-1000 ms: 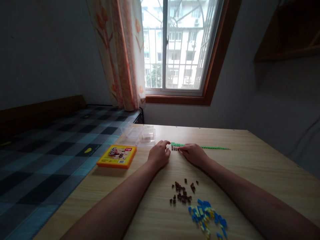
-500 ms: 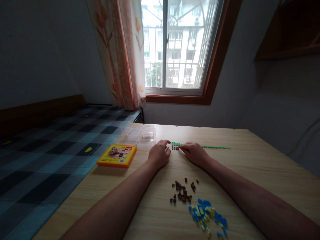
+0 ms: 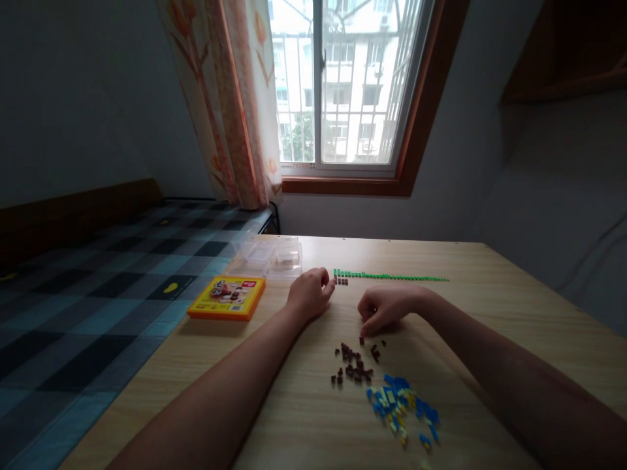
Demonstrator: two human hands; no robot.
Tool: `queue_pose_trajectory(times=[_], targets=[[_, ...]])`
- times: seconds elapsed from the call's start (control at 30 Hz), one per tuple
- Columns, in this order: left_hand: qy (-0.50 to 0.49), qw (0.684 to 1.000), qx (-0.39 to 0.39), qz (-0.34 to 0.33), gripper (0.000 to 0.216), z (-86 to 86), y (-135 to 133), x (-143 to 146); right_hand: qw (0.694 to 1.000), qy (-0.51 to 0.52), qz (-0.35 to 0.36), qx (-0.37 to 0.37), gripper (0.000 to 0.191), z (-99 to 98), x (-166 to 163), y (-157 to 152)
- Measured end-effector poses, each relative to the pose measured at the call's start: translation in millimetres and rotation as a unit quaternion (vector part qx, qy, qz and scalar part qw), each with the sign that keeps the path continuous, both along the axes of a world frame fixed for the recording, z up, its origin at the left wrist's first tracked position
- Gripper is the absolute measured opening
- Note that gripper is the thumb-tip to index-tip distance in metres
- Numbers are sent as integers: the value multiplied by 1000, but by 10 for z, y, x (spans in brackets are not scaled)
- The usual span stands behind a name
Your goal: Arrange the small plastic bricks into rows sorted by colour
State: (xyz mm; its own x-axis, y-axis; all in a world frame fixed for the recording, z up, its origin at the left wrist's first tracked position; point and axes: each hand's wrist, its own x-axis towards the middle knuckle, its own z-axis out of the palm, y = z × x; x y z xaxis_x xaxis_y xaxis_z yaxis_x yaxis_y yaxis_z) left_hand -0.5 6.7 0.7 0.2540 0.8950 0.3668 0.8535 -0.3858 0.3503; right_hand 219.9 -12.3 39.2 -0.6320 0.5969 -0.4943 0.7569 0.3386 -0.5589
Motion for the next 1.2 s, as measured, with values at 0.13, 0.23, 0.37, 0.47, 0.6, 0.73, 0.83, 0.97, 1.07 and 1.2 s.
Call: queue_pose_trajectory(times=[0.13,0.23,0.37,0.47,0.6,0.73,0.83,0.97,1.07,1.2], targets=[[-4,1000,-7,-1,27,13,4,-1,998,-24,8,62,41,11,-74,-61],[-3,1000,-12,7,27,22,1,3,998,-24,0,52,40,-12,-69,-50],[-7,1000,-8,10,26,14,5,2,1000,-1,-17,0,43,-57,-24,-2],[-11,1000,-2,8,25,5,10,-4,998,25,-33,-41,46,-89,1,26],[-15,1000,3,5,24,0,14,-10,995,71,-62,-27,49,-163,15,62],[-19,1000,7,3,23,-3,23,-12,975,119,-122,145,45,-313,-13,128],[-22,1000,4,4,23,-8,29,-12,916,128,-154,349,30,-436,-60,174],[-23,1000,3,8,22,-14,29,-11,871,86,-160,456,31,-526,-111,177],[-22,1000,2,5,23,-13,27,-11,870,57,-151,466,34,-522,-129,151],[-21,1000,1,8,23,-15,32,-11,871,44,-152,464,33,-497,-137,134]])
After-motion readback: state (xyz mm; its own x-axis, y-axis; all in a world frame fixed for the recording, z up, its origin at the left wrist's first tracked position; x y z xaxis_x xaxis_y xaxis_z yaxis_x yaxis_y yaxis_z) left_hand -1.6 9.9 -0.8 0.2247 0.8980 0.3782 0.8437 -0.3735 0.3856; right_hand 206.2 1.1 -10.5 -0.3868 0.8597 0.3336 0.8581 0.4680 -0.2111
